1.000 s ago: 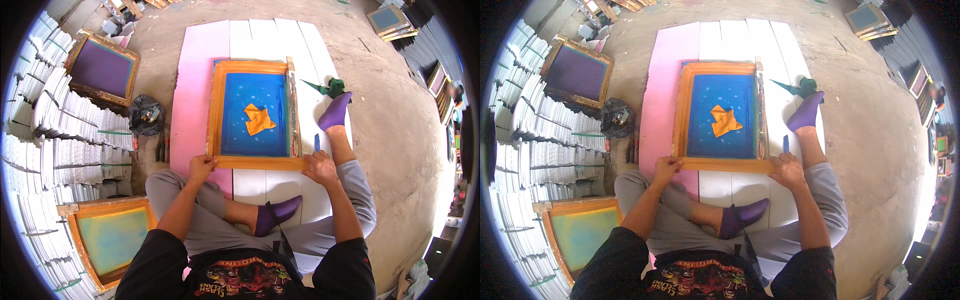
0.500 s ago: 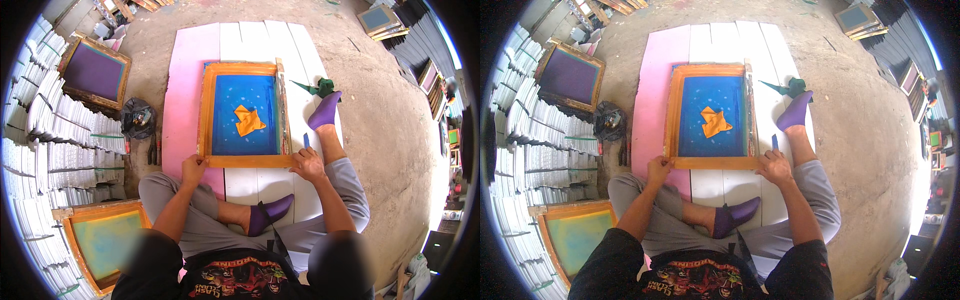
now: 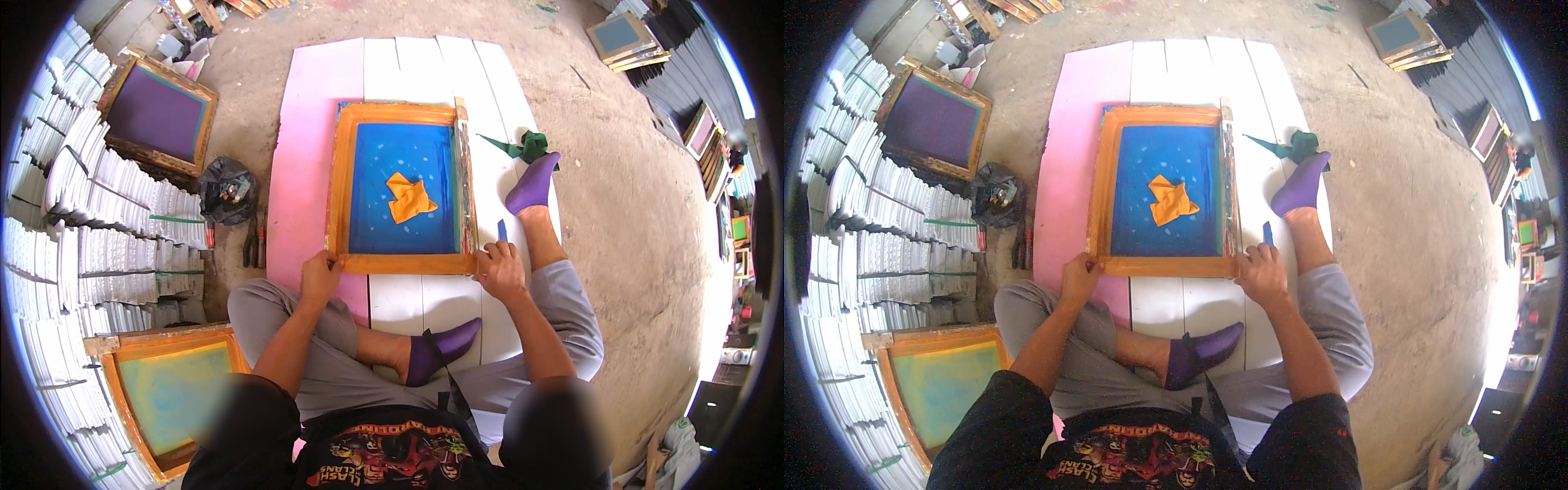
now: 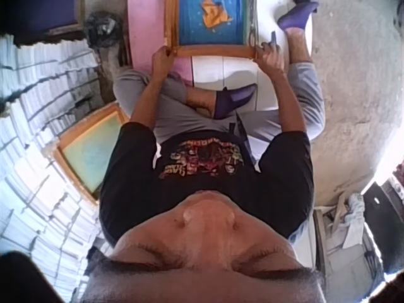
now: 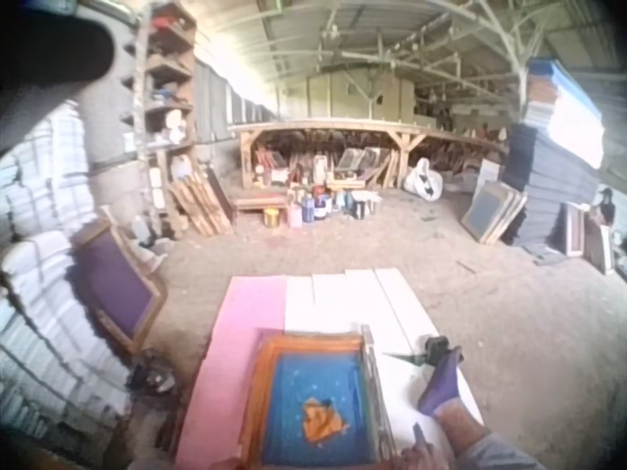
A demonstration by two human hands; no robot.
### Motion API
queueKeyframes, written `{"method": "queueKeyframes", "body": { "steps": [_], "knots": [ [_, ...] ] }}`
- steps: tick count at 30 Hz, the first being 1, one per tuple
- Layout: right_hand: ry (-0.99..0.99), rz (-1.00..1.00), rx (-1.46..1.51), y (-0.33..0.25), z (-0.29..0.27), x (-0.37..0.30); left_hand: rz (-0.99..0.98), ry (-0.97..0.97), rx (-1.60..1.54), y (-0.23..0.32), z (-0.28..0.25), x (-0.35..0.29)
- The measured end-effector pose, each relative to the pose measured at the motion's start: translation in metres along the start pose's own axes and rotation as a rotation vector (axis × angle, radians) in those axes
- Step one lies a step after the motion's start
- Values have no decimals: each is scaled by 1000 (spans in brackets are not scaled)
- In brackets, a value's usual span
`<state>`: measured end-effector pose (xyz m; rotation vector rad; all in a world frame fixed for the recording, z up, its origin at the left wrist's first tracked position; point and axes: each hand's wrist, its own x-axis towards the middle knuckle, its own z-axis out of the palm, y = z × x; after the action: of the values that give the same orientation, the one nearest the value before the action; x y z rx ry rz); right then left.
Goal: The person sits on the floor and applies masking tape to the edges of a wooden frame with a blue screen. They repeatedly pick up tape, press it along the frame edges, and smooth it down, occasionally using a yellow cloth to wipe the surface.
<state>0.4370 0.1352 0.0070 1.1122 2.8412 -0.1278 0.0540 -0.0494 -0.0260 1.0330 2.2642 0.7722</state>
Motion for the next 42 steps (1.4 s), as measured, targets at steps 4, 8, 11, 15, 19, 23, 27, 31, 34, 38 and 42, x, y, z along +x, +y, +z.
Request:
{"method": "queueKeyframes", "body": {
  "steps": [4, 8, 11, 15, 19, 23, 27, 31, 34, 38, 42],
  "knots": [
    [-76, 91, -163, -25, 4, -20, 14, 10, 13, 1, 0, -1],
    [-138, 95, -227, -46, 36, -31, 59, 57, 8, -13, 11, 3],
    [-165, 71, -204, -55, 51, -29, 50, 53, -33, -20, 15, 4],
    [-36, 37, -172, -51, 38, -26, 47, 27, -39, -10, 7, 2],
    [112, 235, 215, -14, -6, -1, 44, 40, -26, -4, 6, 1],
    [-28, 689, 409, 46, -13, 47, 110, 76, -41, -19, 9, 6],
    [-290, 776, 332, 77, 2, 72, 40, 33, -70, -13, 5, 5],
    [-377, 751, 207, 73, 7, 85, 39, 36, -106, -16, 5, 2],
    [-346, 657, 172, 79, 18, 82, -30, 14, -102, 4, -2, -2],
    [-160, 468, 105, 66, 12, 80, -75, 1, -116, -9, -4, 5],
    [283, 324, 43, 53, -12, 64, -79, 3, -107, 1, -5, 7]
  ]
}}
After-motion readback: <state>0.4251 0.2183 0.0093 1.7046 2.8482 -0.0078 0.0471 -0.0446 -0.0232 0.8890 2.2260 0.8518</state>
